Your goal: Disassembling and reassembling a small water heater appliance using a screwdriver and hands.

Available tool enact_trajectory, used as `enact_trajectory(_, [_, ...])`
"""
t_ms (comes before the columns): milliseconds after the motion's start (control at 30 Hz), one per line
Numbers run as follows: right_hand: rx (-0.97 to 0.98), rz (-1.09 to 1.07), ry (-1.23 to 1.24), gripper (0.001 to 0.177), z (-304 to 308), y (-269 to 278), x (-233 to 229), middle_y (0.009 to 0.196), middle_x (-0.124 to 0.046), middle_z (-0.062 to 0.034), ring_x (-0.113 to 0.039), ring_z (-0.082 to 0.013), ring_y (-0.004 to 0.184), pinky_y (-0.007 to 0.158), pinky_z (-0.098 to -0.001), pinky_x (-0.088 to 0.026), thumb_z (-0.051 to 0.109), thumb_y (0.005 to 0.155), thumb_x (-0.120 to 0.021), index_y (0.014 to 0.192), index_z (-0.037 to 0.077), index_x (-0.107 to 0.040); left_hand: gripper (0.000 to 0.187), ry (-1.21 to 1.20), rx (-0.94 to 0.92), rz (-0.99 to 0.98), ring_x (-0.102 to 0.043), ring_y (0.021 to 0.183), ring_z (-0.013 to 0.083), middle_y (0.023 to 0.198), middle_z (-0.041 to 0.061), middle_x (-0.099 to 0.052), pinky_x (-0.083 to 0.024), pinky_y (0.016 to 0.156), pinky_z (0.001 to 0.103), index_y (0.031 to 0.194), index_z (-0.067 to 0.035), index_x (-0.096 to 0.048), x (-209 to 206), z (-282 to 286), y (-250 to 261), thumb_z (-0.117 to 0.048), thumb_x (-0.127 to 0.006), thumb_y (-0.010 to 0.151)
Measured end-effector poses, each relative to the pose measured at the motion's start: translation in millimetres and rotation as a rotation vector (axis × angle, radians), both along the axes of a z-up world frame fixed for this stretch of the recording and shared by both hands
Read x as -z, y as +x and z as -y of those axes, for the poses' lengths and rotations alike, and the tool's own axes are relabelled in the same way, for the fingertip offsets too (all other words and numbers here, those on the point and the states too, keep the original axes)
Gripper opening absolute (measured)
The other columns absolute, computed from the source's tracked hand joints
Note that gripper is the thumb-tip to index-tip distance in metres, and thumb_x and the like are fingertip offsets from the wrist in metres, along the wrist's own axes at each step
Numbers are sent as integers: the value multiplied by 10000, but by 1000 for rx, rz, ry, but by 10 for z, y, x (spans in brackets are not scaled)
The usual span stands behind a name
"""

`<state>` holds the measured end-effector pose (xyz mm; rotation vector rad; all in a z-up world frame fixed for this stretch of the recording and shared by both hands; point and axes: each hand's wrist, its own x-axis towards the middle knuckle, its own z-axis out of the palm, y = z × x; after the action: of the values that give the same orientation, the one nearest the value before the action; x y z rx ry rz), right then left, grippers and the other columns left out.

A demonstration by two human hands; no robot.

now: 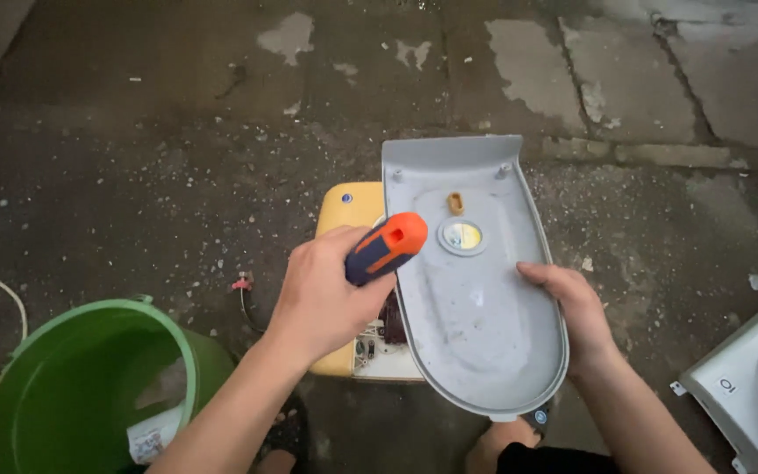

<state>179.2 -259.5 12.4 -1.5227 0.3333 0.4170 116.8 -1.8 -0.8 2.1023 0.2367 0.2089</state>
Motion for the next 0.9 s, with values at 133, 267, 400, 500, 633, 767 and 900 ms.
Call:
enact_trajectory(133, [-22,-40,63,275,104,77,170,751,-653,-261,-691,-313,626,584,-472,-558,167,904,-661,916,-108,-654,209,-25,55,-27,-731,784,314,811,91,-762,-520,713,339,921,-136,-799,-59,9,-56,-130,-771,714])
enact_trajectory(267, [-10,-99,130,352,119,128,208,825,-691,-283,-708,-333,647,563,-527,-573,217,909,-651,1019,-117,-662,283,37,77,-36,-757,785,316,810,85,-792,-536,707,349,994,-155,-818,-115,-32,-119,-84,-760,726])
enact_trajectory(400, [4,-141,161,433,165,134,271,907,-705,-291,-724,-359,700,554,-563,-565,286,907,-628,1101,-101,-645,356,103,184,42,-760,859,403,869,126,-810,-568,757,413,1052,-147,-806,-325,-1,-219,-31,-751,720])
enact_trajectory(500, [-17,-180,188,479,136,139,202,940,-708,-283,-727,-347,749,569,-572,-553,323,912,-631,1155,-90,-633,488,385,337,184,-755,905,384,907,139,-807,-575,835,476,1133,-137,-779,-385,-4,-257,41,-771,679])
enact_trajectory(633, [-11,-221,135,641,300,243,388,1029,-701,-310,-716,-366,792,598,-573,-552,376,894,-613,1324,-98,-580,587,395,348,189,-752,873,265,839,-9,-804,-604,742,385,1113,-252,-793,-312,11,-283,51,-682,623])
enact_trajectory(767, [8,-221,108,659,281,239,301,1023,-687,-332,-712,-359,803,606,-593,-555,390,895,-611,1340,-94,-558,574,419,352,260,-751,885,247,850,-27,-807,-613,711,385,1066,-250,-798,-243,35,-254,59,-690,594])
enact_trajectory(900, [33,-262,113,641,112,88,-32,1009,-710,-329,-714,-376,780,610,-563,-544,378,878,-607,1346,-59,-582,490,426,271,365,-735,878,194,844,-79,-788,-608,700,349,1004,-285,-786,-278,65,-274,-7,-754,602])
